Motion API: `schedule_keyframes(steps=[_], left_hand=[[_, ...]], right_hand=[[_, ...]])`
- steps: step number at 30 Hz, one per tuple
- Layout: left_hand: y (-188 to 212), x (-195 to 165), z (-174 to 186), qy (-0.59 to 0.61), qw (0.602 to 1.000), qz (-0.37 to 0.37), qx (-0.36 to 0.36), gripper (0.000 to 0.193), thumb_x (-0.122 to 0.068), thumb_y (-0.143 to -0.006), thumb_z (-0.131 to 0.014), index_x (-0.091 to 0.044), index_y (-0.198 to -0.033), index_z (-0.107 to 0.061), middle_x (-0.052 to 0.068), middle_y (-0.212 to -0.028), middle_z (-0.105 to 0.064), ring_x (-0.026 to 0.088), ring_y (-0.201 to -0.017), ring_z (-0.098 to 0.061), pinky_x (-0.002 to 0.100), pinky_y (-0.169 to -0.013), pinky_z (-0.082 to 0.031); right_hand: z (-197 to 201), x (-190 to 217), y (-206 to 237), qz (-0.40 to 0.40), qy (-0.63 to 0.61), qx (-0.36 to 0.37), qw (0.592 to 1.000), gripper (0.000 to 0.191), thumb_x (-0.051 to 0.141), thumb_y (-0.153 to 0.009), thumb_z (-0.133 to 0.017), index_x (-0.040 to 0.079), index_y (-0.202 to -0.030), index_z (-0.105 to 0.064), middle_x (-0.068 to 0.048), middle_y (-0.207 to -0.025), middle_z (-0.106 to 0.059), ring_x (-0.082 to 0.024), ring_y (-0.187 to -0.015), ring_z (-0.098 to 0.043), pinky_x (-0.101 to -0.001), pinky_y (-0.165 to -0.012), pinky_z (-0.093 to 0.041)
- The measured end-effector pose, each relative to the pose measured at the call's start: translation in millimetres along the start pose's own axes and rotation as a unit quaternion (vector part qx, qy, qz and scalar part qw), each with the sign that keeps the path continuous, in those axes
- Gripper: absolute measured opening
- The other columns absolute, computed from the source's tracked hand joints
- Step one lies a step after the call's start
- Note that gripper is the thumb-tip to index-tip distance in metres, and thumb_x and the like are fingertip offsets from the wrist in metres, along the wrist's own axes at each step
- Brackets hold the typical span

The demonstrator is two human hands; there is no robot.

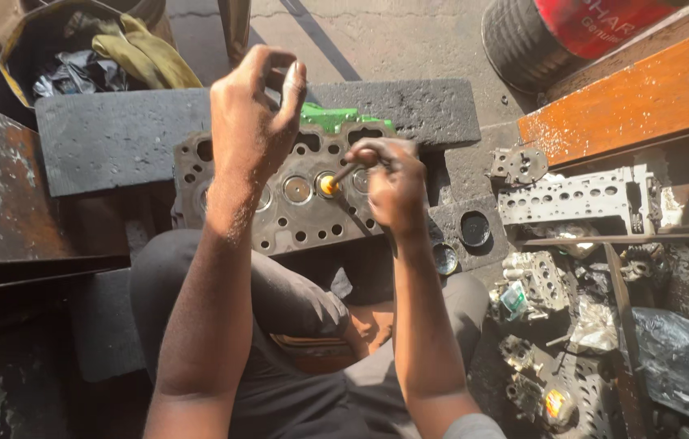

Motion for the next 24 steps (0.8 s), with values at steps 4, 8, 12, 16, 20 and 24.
schedule_keyframes(steps=[4,8,12,16,20,24], left_hand=[[-1.6,-3.7,0.4,0.0,1.0,0.013,0.01,0.017,-0.017,-0.105,-0.071,0.0,-0.108,-0.07,0.014,-0.094,-0.078,0.02,-0.081,-0.078,0.033,-0.072,-0.059],[-4.7,-1.3,0.4,0.044,0.998,0.044,0.019,0.017,-0.019,-0.104,-0.069,-0.002,-0.106,-0.07,0.011,-0.089,-0.079,0.017,-0.077,-0.079,0.03,-0.068,-0.06],[-1.1,-0.1,-7.8,0.054,0.995,0.075,0.034,0.02,-0.021,-0.104,-0.07,-0.002,-0.111,-0.07,0.011,-0.093,-0.079,0.017,-0.076,-0.079,0.03,-0.067,-0.06],[-0.9,0.1,-11.7,0.04,0.996,0.07,0.026,0.019,-0.021,-0.104,-0.07,-0.003,-0.109,-0.07,0.011,-0.093,-0.079,0.017,-0.077,-0.079,0.03,-0.067,-0.06],[3.2,4.7,-9.4,0.043,0.996,0.074,0.015,0.02,-0.021,-0.103,-0.07,-0.002,-0.11,-0.071,0.011,-0.097,-0.079,0.017,-0.078,-0.078,0.03,-0.068,-0.06],[12.5,10.2,-18.0,0.034,0.995,0.087,0.038,0.021,-0.022,-0.103,-0.07,-0.002,-0.111,-0.071,0.01,-0.097,-0.079,0.015,-0.081,-0.078,0.03,-0.071,-0.061]], right_hand=[[12.7,-31.7,4.7,-0.081,0.032,-0.096,0.992,0.023,0.0,-0.107,-0.07,0.003,-0.13,-0.071,-0.009,-0.095,-0.065,-0.016,-0.08,-0.055,-0.0297,-0.074,-0.043],[8.7,-12.5,10.2,0.026,0.008,-0.116,0.993,0.019,0.002,-0.108,-0.066,0.002,-0.127,-0.068,-0.006,-0.114,-0.068,-0.009,-0.107,-0.063,-0.0231,-0.097,-0.051],[-4.1,17.9,6.9,0.01,0.162,-0.012,0.987,0.03,0.0,-0.104,-0.059,0.005,-0.133,-0.062,-0.005,-0.123,-0.068,-0.01,-0.114,-0.066,-0.0225,-0.097,-0.053],[-10.7,21.0,-3.4,-0.006,0.225,0.023,0.974,0.03,-0.009,-0.099,-0.057,0.005,-0.122,-0.069,-0.006,-0.119,-0.068,-0.014,-0.114,-0.068,-0.0246,-0.098,-0.057],[-9.9,6.9,-2.7,0.056,0.332,0.0,0.941,0.033,-0.016,-0.086,-0.071,0.005,-0.11,-0.076,-0.009,-0.106,-0.066,-0.018,-0.105,-0.058,-0.0267,-0.094,-0.06],[1.1,-10.4,-3.1,0.056,0.257,-0.037,0.964,0.024,-0.009,-0.092,-0.077,0.005,-0.104,-0.061,-0.003,-0.101,-0.066,-0.009,-0.094,-0.067,-0.0232,-0.083,-0.062]])
Point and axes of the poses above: each hand's wrist, its own y-axis away from the middle knuckle, its own z-axis out of the back of the hand, x = y × z, the point moved 6 cm from there along -y, towards the middle knuckle
